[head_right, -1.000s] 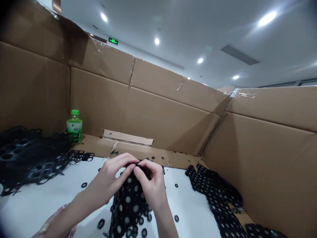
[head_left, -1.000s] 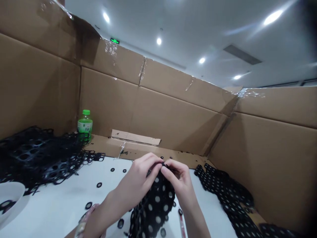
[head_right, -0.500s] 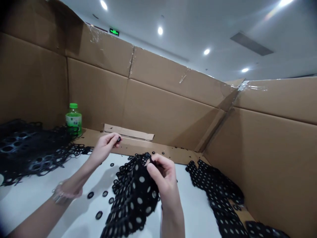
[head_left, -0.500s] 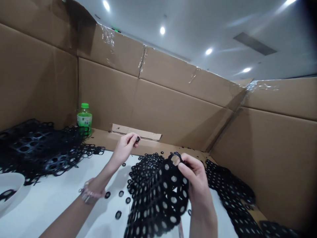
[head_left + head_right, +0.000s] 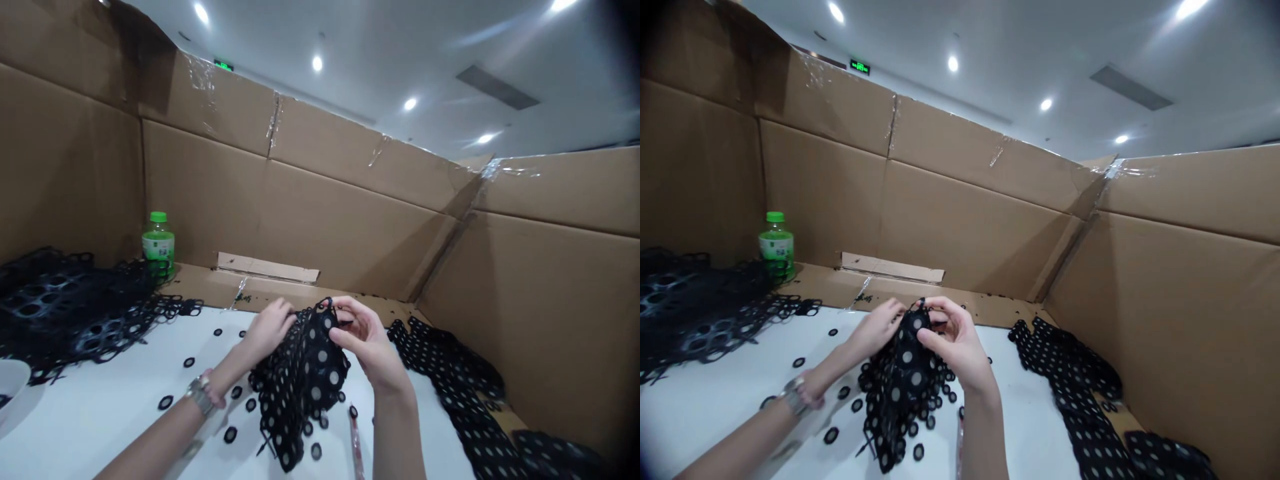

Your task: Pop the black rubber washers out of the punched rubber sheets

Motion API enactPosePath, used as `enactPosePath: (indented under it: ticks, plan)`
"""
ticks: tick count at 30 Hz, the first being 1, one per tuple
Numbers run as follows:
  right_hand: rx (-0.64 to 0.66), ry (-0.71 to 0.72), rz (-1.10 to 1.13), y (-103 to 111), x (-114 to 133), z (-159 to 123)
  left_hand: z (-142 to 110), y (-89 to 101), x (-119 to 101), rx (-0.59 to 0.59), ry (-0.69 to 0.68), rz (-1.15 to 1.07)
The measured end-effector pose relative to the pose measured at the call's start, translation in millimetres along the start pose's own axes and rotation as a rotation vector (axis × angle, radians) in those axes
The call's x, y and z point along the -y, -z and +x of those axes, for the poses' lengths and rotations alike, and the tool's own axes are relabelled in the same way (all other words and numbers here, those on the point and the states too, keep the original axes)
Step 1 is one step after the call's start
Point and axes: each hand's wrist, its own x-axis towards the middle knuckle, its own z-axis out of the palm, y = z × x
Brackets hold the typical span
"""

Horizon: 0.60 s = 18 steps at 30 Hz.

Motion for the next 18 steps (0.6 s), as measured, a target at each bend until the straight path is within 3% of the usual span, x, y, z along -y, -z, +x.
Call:
enactPosePath:
  ticks: [3, 5, 7, 10, 18]
  plan:
    - [-0.013, -0.023, 0.008, -5.5, 2.8, 1.1, -3.2, 46.1, -25.3, -0.281, -0.073, -0.068]
    - [-0.014, -0.025, 0.014, -10.7, 4.4, 1.4, -13.8, 69.6, -49.6, -0.389, -0.189, -0.117]
    - [-0.006, -0.022, 0.019, -15.7, 6.0, -0.2, -25.8, 81.8, -71.8, -0.322, -0.326, -0.154]
    - [0.025, -0.032, -0.018, -19.9, 9.2, -6.0, -35.8, 84.1, -89.5, -0.137, -0.362, -0.194]
    - [0.107, -0.006, -0.11, -20.5, 16.0, -16.0, -33.0, 93.9, -85.1, 0.055, -0.368, -0.233]
